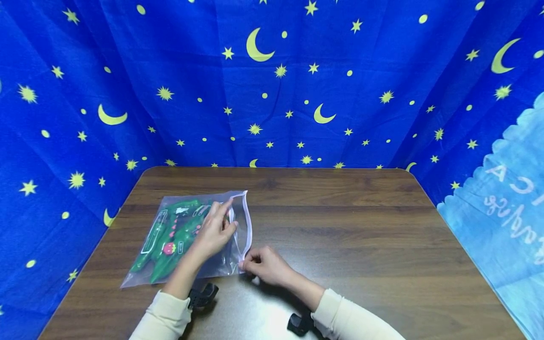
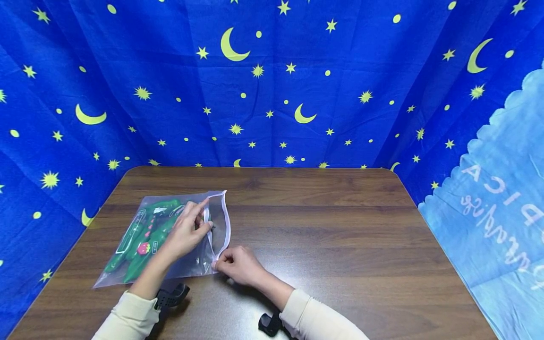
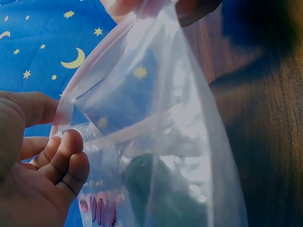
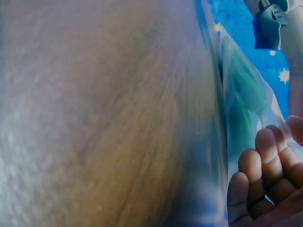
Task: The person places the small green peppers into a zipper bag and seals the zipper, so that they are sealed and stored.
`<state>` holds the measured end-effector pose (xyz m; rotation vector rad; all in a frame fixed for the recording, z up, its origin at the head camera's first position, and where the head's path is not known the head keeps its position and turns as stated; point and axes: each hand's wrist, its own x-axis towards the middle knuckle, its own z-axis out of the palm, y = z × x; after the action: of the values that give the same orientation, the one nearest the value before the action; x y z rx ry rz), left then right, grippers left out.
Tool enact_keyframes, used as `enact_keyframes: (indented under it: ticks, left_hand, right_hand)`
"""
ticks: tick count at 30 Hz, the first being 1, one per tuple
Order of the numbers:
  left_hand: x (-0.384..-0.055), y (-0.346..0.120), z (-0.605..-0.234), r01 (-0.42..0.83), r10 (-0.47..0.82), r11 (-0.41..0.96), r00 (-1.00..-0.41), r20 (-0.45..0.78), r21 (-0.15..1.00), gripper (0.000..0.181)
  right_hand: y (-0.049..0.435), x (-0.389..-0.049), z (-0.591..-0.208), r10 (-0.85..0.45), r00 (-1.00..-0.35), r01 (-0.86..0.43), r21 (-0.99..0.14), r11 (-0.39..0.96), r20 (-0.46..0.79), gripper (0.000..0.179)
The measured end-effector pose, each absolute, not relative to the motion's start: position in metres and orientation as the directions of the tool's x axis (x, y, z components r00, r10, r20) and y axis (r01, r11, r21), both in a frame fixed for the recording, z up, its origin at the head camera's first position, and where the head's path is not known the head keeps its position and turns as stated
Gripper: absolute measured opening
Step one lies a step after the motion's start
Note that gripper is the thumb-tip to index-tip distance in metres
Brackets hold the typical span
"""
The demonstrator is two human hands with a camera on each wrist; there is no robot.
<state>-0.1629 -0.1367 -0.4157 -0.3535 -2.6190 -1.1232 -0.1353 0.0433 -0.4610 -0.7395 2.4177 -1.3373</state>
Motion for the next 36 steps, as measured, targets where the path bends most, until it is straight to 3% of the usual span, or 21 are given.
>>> enact_keyframes:
  ticks: [11,16,21,28,36]
  left_hand:
    - [-0.148,-0.143,-0.421,0.357,0.062,0.644,-0.906,0.418,0.677,0.054]
    - [-0.130,-0.148,-0.428,0.298,-0.009,0.602,-0.925,0.379,0.741,0.043]
    - [-0.106,-0.149,-0.434,0.159,-0.086,0.496,-0.969,0.231,0.854,0.031]
    - [-0.078,-0.142,-0.442,-0.162,-0.141,0.274,-0.982,-0.127,0.948,0.014]
    - [-0.056,-0.132,-0.450,-0.286,-0.041,0.164,-0.958,-0.283,0.944,0.026]
  right_hand:
    - [0.043,-0.134,-0.463,-0.549,-0.836,-0.285,-0.854,0.436,-0.001,0.023]
    - [0.043,-0.134,-0.463,-0.543,-0.839,-0.272,-0.856,0.440,-0.012,0.023]
    - [0.043,-0.133,-0.462,-0.540,-0.841,-0.259,-0.863,0.434,-0.019,0.022]
    - [0.043,-0.133,-0.461,-0.540,-0.842,-0.269,-0.859,0.436,-0.011,0.021]
    - [0.044,-0.134,-0.462,-0.530,-0.848,-0.269,-0.861,0.432,-0.001,0.021]
